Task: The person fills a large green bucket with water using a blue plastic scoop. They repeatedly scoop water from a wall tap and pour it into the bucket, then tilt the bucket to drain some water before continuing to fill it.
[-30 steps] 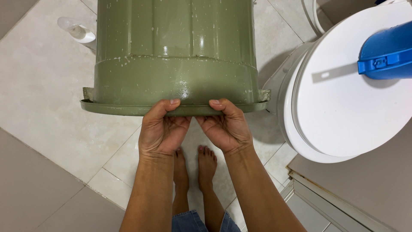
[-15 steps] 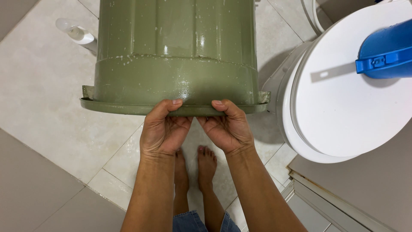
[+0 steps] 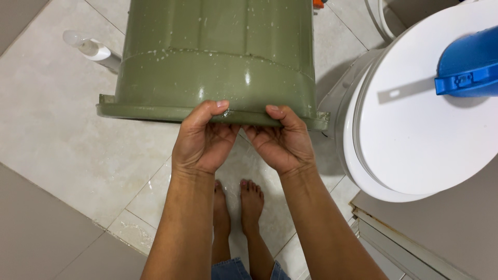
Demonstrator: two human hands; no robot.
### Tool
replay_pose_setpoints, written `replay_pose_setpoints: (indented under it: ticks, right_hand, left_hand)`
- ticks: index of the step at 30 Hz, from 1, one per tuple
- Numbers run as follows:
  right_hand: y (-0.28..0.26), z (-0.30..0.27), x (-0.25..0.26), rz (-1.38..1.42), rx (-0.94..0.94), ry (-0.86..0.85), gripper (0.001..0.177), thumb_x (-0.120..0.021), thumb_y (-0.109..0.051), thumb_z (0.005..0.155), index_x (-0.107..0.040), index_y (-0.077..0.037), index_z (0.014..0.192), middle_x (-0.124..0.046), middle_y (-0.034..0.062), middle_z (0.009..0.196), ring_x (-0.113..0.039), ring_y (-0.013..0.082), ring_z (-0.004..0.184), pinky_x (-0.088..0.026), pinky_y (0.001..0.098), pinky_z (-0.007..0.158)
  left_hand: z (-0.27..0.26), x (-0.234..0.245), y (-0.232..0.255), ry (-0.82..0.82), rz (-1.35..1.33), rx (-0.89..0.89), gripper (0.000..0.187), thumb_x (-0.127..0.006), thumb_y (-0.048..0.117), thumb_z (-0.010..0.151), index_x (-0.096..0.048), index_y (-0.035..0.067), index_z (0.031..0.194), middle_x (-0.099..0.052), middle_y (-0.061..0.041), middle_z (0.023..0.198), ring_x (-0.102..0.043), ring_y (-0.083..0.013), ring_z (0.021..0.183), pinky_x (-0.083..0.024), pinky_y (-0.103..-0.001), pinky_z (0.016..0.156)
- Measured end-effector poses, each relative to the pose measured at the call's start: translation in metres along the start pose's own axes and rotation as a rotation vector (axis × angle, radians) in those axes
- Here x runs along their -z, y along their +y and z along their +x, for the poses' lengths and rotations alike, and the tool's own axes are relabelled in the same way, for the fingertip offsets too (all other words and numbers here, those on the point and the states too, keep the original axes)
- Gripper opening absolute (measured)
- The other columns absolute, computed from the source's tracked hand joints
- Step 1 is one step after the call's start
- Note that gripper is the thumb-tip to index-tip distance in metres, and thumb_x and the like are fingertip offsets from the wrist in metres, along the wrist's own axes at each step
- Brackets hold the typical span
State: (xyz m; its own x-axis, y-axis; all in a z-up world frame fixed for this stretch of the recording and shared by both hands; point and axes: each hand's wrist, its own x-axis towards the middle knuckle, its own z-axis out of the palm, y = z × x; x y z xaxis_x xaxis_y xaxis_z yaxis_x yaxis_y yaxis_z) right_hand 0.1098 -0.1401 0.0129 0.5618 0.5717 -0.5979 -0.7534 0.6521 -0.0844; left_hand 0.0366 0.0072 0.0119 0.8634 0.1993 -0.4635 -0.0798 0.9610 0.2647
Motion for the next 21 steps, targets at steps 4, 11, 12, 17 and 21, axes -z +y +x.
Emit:
replay_pose_setpoints:
  ticks: [4, 11, 12, 17, 21]
  right_hand:
    - [-0.009, 0.008, -0.005, -0.017, 0.036, 0.025, 0.036, -0.070, 0.005, 0.080, -0.062, 0.001, 0.115, -0.066, 0.0117, 0.115, -0.062, 0.0260, 0.114, -0.047, 0.0433, 0.112]
    - [-0.005, 0.009, -0.015, -0.021, 0.037, 0.037, 0.035, -0.072, 0.003, 0.082, -0.062, -0.001, 0.115, -0.065, 0.0104, 0.117, -0.061, 0.0245, 0.115, -0.048, 0.0419, 0.112]
    - [-0.004, 0.010, -0.015, -0.024, 0.034, 0.038, 0.034, -0.072, 0.002, 0.083, -0.062, -0.001, 0.115, -0.065, 0.0102, 0.117, -0.061, 0.0241, 0.115, -0.048, 0.0415, 0.112]
    - [-0.002, 0.008, -0.015, -0.054, 0.041, 0.026, 0.032, -0.073, 0.000, 0.086, -0.061, -0.002, 0.115, -0.065, 0.0089, 0.118, -0.061, 0.0222, 0.116, -0.048, 0.0399, 0.113]
    - [0.000, 0.003, -0.025, -0.053, 0.054, 0.085, 0.033, -0.073, -0.001, 0.086, -0.061, -0.002, 0.116, -0.065, 0.0098, 0.117, -0.062, 0.0229, 0.115, -0.049, 0.0396, 0.111]
  left_hand:
    - [0.016, -0.005, 0.001, -0.036, 0.020, 0.015, 0.007, -0.071, 0.005, 0.086, -0.068, 0.004, 0.093, -0.069, -0.007, 0.098, -0.062, -0.0205, 0.099, -0.048, -0.038, 0.092]
    - [0.018, -0.012, 0.009, 0.000, 0.033, 0.022, 0.012, -0.073, 0.007, 0.085, -0.067, 0.006, 0.095, -0.068, -0.006, 0.100, -0.063, -0.0196, 0.100, -0.050, -0.037, 0.095]
    - [0.019, -0.012, 0.011, 0.005, 0.037, 0.019, 0.013, -0.072, 0.008, 0.084, -0.067, 0.006, 0.096, -0.068, -0.006, 0.101, -0.063, -0.0195, 0.100, -0.050, -0.037, 0.095]
    - [0.018, -0.012, 0.015, 0.040, 0.043, 0.011, 0.015, -0.072, 0.007, 0.086, -0.066, 0.004, 0.099, -0.069, -0.006, 0.103, -0.064, -0.0186, 0.103, -0.052, -0.036, 0.098]
    - [0.017, -0.022, 0.011, 0.097, 0.023, 0.015, 0.017, -0.074, 0.004, 0.087, -0.066, 0.005, 0.102, -0.069, -0.005, 0.105, -0.064, -0.0163, 0.103, -0.052, -0.034, 0.096]
